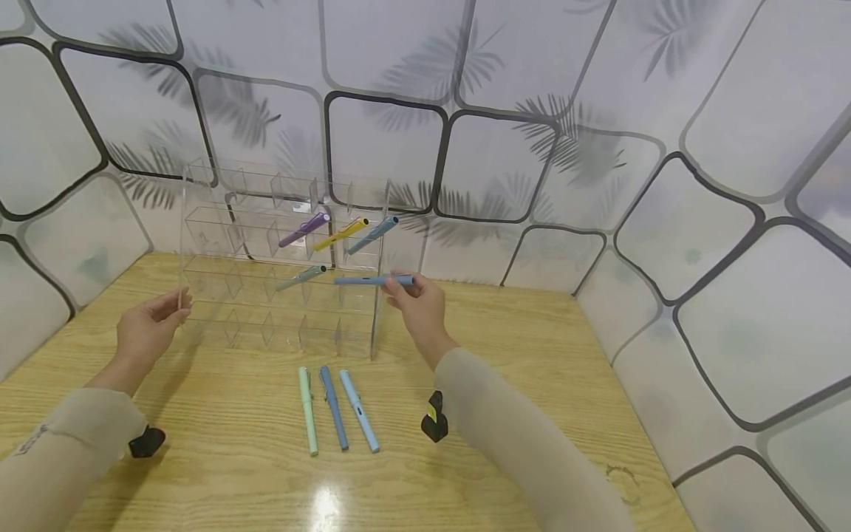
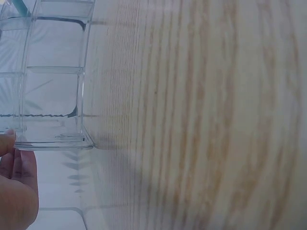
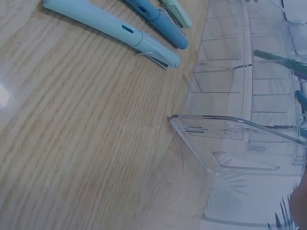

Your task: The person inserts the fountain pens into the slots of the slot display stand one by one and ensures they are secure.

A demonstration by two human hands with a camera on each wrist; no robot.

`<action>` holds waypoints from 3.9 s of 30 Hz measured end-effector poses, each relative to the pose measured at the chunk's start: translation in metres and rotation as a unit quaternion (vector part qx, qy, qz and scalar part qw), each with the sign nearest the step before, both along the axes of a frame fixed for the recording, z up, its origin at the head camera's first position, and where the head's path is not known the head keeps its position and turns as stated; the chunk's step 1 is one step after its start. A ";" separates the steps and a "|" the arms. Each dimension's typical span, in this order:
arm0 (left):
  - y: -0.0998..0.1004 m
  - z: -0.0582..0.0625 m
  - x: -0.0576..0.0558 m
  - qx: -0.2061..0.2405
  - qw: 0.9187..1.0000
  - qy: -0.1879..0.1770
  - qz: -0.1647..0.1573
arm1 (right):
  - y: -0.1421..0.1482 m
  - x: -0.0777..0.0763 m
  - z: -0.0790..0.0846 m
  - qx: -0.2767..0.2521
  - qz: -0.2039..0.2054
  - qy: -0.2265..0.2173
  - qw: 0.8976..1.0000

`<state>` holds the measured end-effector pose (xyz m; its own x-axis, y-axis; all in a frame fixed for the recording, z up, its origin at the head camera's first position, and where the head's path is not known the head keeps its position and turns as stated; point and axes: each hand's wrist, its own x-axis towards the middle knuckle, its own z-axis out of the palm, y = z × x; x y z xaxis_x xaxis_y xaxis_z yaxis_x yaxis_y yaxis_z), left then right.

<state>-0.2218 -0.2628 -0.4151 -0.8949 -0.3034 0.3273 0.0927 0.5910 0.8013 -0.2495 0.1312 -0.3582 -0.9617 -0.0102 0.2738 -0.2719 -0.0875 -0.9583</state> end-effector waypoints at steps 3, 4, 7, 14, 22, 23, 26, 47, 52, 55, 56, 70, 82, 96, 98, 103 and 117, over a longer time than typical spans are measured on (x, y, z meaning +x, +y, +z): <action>0.000 0.001 0.001 -0.002 1.000 -0.004 0.003 | -0.006 -0.004 0.001 0.018 -0.011 0.004 1.000; 0.000 0.001 0.000 -0.002 1.000 -0.004 0.004 | -0.008 -0.005 0.002 0.023 -0.013 0.006 1.000; 0.000 0.002 0.000 -0.004 1.000 -0.006 0.004 | -0.015 -0.007 0.004 0.046 -0.022 0.007 0.999; 0.000 0.002 0.001 -0.006 1.000 -0.006 -0.002 | -0.028 -0.012 0.009 0.092 -0.019 0.002 0.996; 0.000 0.001 0.002 -0.001 1.000 -0.007 -0.003 | -0.039 -0.016 0.015 0.168 -0.013 0.006 0.986; 0.000 0.001 0.001 -0.002 1.000 -0.008 -0.003 | -0.041 -0.017 0.016 0.171 -0.010 0.005 0.985; -0.001 0.001 0.001 -0.005 1.000 -0.009 -0.002 | -0.045 -0.017 0.019 0.188 -0.007 0.008 0.982; -0.001 0.000 0.000 -0.004 1.000 -0.006 0.000 | -0.061 -0.021 0.021 0.283 0.012 -0.004 0.959; -0.001 0.000 -0.001 0.000 1.000 -0.010 -0.002 | -0.059 -0.020 0.021 0.283 0.018 -0.011 0.959; -0.001 0.000 -0.001 0.002 1.000 -0.014 -0.003 | -0.057 -0.020 0.021 0.284 0.021 -0.018 0.958; -0.001 0.000 -0.001 0.003 1.000 -0.016 -0.002 | -0.057 -0.020 0.021 0.284 0.021 -0.020 0.959; 0.000 -0.001 0.000 -0.008 1.000 -0.019 0.002 | -0.045 -0.016 0.028 0.326 -0.014 -0.011 0.945; -0.001 -0.001 0.000 -0.005 1.000 -0.011 -0.002 | -0.043 -0.016 0.032 0.296 -0.038 -0.058 0.953; 0.000 -0.001 0.001 0.003 1.000 0.001 -0.006 | -0.039 -0.015 0.033 0.352 0.004 0.016 0.936; 0.000 -0.001 0.001 0.005 1.000 0.003 -0.005 | -0.038 -0.016 0.032 0.373 0.004 0.034 0.927; 0.001 0.000 0.001 0.001 1.000 0.006 -0.001 | -0.036 -0.019 0.031 0.414 0.003 0.067 0.908; 0.001 0.000 0.002 0.000 1.000 0.011 0.001 | -0.030 -0.025 0.033 0.469 0.034 0.096 0.877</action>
